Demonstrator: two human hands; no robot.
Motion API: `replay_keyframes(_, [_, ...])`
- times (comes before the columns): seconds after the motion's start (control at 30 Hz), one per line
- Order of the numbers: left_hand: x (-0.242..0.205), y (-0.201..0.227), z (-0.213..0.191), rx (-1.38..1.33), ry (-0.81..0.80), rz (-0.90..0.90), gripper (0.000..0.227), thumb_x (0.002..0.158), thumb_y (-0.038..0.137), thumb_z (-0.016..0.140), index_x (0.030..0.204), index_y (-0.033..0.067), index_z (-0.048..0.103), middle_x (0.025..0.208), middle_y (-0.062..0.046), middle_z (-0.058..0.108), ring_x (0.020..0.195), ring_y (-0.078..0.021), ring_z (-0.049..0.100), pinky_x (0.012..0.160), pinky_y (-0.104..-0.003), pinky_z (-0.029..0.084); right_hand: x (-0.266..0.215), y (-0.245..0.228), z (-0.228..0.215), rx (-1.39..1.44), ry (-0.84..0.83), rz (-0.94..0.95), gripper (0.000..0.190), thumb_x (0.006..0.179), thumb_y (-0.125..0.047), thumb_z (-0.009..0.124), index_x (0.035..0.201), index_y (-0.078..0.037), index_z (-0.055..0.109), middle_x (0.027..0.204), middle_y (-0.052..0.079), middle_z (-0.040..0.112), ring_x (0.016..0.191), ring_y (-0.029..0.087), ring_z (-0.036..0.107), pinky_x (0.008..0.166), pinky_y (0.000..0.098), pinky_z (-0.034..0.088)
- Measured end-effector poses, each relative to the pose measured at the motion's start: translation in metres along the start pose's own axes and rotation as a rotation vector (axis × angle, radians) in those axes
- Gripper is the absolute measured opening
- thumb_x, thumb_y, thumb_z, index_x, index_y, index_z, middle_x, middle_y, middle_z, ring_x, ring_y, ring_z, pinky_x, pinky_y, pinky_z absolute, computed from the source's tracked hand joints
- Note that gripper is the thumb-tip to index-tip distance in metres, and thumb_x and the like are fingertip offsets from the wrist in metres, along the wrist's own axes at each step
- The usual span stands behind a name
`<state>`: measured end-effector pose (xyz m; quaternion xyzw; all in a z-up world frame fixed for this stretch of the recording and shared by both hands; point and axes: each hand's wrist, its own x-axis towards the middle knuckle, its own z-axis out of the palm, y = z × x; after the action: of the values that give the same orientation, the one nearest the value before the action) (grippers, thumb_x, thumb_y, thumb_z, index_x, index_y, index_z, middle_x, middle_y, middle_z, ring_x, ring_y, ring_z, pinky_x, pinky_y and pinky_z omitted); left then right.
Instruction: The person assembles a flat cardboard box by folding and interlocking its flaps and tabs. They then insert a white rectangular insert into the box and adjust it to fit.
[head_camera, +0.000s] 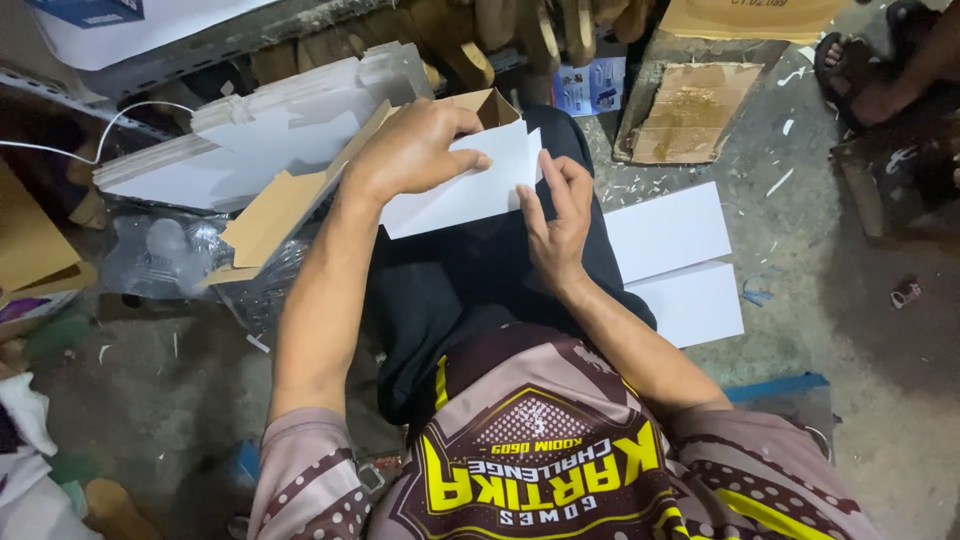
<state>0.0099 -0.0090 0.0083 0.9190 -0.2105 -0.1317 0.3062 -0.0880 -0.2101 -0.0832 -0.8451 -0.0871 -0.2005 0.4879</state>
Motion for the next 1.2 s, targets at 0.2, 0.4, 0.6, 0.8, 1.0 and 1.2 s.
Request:
replay_keyframes(0.2, [0.000, -0.001, 0.005, 0.014, 0.005, 0.035, 0.026, 0.080, 0.020, 0.081, 0.098, 0.0013, 0.078, 0.084, -0.012, 0.075, 0.064, -0.0285, 0.067, 0.063, -0.040, 0.052, 0.002, -0.004, 0.003, 0.174, -0.051, 0.191, 0.032, 0.104, -0.012, 0.061, 0.130, 0.006, 0.064, 0.123, 0.016, 0.058, 0.111, 0.025, 0.058, 0.097, 0.0328, 0.048])
replay_keyframes(0.4, [-0.002, -0.001, 0.004, -0.011, 0.008, 0.033, 0.025, 0.080, 0.019, 0.081, 0.098, 0.0026, 0.077, 0.086, -0.010, 0.075, 0.065, -0.0286, 0.066, 0.064, -0.040, 0.050, 0.007, -0.004, -0.001, 0.179, -0.045, 0.256, 0.027, 0.102, -0.011, 0.062, 0.124, 0.002, 0.070, 0.120, 0.014, 0.063, 0.108, 0.023, 0.061, 0.094, 0.0314, 0.050])
replay_keyframes(0.6, [0.001, -0.003, 0.007, 0.014, 0.047, 0.101, 0.022, 0.078, 0.018, 0.081, 0.092, 0.0024, 0.076, 0.079, -0.010, 0.074, 0.061, -0.0287, 0.065, 0.063, -0.040, 0.050, 0.013, -0.014, -0.001, 0.135, -0.016, 0.181, 0.025, 0.103, -0.011, 0.062, 0.121, 0.005, 0.072, 0.114, 0.016, 0.065, 0.102, 0.023, 0.062, 0.090, 0.0315, 0.051])
replay_keyframes(0.8, [-0.003, 0.004, 0.003, -0.041, 0.035, 0.018, 0.021, 0.077, 0.017, 0.083, 0.091, 0.0024, 0.077, 0.076, -0.009, 0.073, 0.057, -0.0260, 0.062, 0.059, -0.039, 0.048, 0.012, -0.016, 0.001, 0.128, 0.011, 0.119, 0.023, 0.102, -0.007, 0.062, 0.119, 0.005, 0.072, 0.113, 0.017, 0.066, 0.099, 0.024, 0.062, 0.087, 0.0324, 0.052])
replay_keyframes(1.0, [-0.002, 0.000, 0.005, -0.080, -0.100, -0.042, 0.015, 0.086, 0.020, 0.077, 0.100, 0.0140, 0.078, 0.089, -0.013, 0.077, 0.091, -0.0414, 0.072, 0.081, -0.053, 0.054, 0.014, 0.006, 0.010, 0.159, 0.153, -0.016, 0.024, 0.103, -0.005, 0.068, 0.127, -0.003, 0.074, 0.101, 0.013, 0.070, 0.098, 0.027, 0.068, 0.094, 0.0393, 0.049])
replay_keyframes(1.2, [-0.005, -0.001, -0.003, -0.058, -0.082, -0.042, 0.014, 0.087, 0.022, 0.076, 0.099, 0.0148, 0.078, 0.088, -0.012, 0.076, 0.088, -0.0419, 0.071, 0.080, -0.054, 0.055, -0.006, 0.011, 0.008, 0.057, 0.133, -0.088, 0.022, 0.101, -0.007, 0.072, 0.122, -0.003, 0.076, 0.101, 0.012, 0.071, 0.096, 0.031, 0.066, 0.096, 0.0424, 0.046])
